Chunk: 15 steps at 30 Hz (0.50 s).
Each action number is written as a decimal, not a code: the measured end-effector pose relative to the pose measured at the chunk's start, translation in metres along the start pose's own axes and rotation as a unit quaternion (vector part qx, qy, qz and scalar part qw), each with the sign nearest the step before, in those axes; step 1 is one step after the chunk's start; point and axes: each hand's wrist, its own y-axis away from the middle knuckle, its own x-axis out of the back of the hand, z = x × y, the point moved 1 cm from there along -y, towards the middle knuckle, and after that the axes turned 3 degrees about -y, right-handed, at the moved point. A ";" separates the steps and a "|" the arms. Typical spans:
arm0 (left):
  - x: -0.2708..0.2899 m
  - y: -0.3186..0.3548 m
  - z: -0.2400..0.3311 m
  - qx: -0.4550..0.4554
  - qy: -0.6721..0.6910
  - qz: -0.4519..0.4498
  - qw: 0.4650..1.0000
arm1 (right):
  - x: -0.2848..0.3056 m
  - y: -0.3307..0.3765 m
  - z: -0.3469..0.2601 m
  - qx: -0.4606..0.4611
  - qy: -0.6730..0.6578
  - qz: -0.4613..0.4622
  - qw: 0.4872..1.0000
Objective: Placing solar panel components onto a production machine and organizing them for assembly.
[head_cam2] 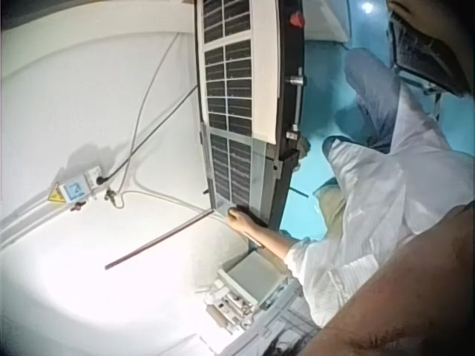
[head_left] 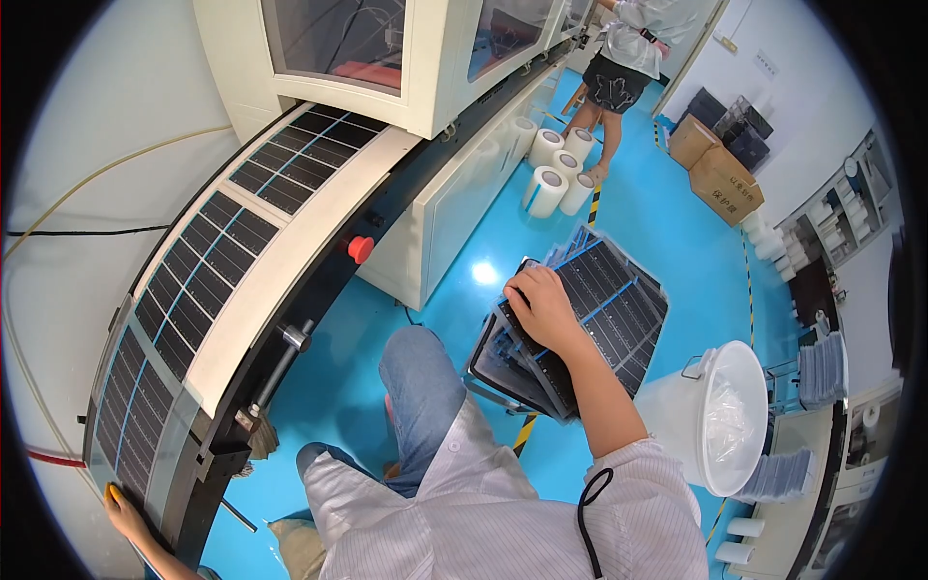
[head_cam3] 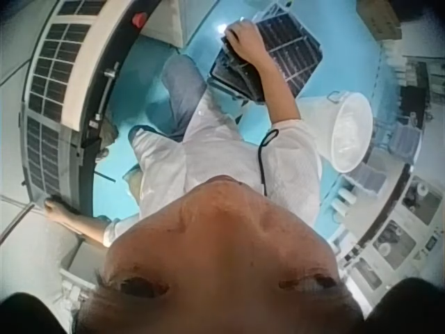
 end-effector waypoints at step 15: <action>0.002 0.002 0.005 -0.006 0.003 -0.001 1.000 | 0.001 0.000 0.000 0.004 -0.001 0.000 1.000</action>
